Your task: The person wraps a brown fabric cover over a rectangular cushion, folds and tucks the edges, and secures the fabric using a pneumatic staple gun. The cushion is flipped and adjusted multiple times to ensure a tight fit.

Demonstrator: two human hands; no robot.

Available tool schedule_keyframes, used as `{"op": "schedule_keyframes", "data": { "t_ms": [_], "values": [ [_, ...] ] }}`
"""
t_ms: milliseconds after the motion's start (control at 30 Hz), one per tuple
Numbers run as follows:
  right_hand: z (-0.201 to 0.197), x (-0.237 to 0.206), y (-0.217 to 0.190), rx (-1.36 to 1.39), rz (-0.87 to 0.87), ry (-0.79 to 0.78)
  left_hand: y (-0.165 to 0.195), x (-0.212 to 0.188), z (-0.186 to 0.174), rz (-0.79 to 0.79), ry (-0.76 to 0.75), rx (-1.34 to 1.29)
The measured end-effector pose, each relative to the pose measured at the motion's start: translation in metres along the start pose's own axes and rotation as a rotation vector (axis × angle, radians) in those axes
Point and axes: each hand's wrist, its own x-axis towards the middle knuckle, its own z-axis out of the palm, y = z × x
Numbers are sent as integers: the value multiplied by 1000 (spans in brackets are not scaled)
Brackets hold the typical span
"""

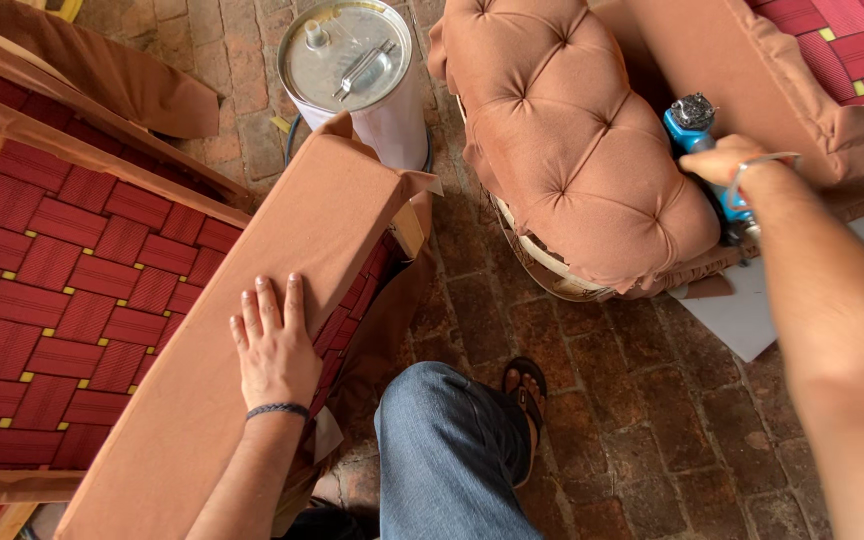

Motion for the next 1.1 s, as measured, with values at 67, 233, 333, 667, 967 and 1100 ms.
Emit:
{"op": "schedule_keyframes", "data": {
  "t_ms": [67, 233, 333, 667, 967, 1100],
  "values": [
    [-13, -29, 20, -9, -31, -36, -2, -1, -1, 1, 38, -2],
    [38, -154, 86, 773, -160, -98, -7, -3, -6, -1, -11, -120],
    [102, -233, 104, 1014, -144, -18, -15, -4, -10, 65, -17, -103],
    [166, -435, 147, 778, 83, 14, -72, -46, -20, 231, -72, -53],
    [179, -582, 188, 808, 133, 204, -82, -102, -23, 425, -65, -74],
    [183, -632, 227, 800, 181, 308, -69, -106, -55, 568, -9, -84]
  ]
}}
